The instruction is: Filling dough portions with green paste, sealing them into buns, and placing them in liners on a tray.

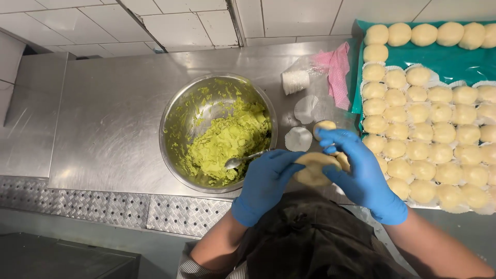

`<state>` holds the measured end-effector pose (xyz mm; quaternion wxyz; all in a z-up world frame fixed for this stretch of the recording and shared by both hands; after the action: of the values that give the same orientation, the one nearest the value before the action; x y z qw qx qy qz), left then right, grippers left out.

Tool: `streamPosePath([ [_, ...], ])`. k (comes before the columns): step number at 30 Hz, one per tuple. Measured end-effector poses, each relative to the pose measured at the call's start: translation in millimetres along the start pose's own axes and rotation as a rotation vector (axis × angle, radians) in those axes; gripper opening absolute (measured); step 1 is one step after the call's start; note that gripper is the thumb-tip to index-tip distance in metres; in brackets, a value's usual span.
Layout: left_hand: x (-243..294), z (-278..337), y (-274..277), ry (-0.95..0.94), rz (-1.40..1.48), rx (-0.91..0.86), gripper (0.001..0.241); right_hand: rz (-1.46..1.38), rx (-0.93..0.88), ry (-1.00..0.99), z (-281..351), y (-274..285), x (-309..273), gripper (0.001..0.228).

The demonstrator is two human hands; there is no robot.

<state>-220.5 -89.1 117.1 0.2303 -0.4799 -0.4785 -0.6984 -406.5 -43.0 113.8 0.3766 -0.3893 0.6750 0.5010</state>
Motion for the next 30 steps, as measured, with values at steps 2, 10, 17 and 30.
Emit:
streamPosePath([
  [2,14.9,3.9,-0.9,-0.085,-0.116,0.001,0.026,0.056,-0.033,0.115,-1.2,-3.6,-16.5,0.071],
  [10,0.5,12.5,5.0,0.039,0.134,-0.018,0.028,-0.147,0.093,-0.098,23.9,-9.5,22.1,0.015],
  [17,16.2,16.3,6.1,-0.049,0.038,-0.02,0.022,0.003,-0.021,0.068,17.9,-20.2,-14.0,0.029],
  [30,-0.5,24.6,5.0,0.016,0.277,0.013,0.039,-0.172,0.054,0.061,21.0,-18.5,-4.8,0.016],
])
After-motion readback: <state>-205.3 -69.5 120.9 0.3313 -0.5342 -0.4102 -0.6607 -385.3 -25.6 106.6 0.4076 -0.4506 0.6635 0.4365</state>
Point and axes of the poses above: each hand's wrist, its own z-axis away from the middle knuckle, its own y-axis out of the back of the hand, x = y × z, the point moved 7 cm from there along -z, towards the middle knuckle, and after that the axes turned 14 degrees about y, right-handed, at the moved point
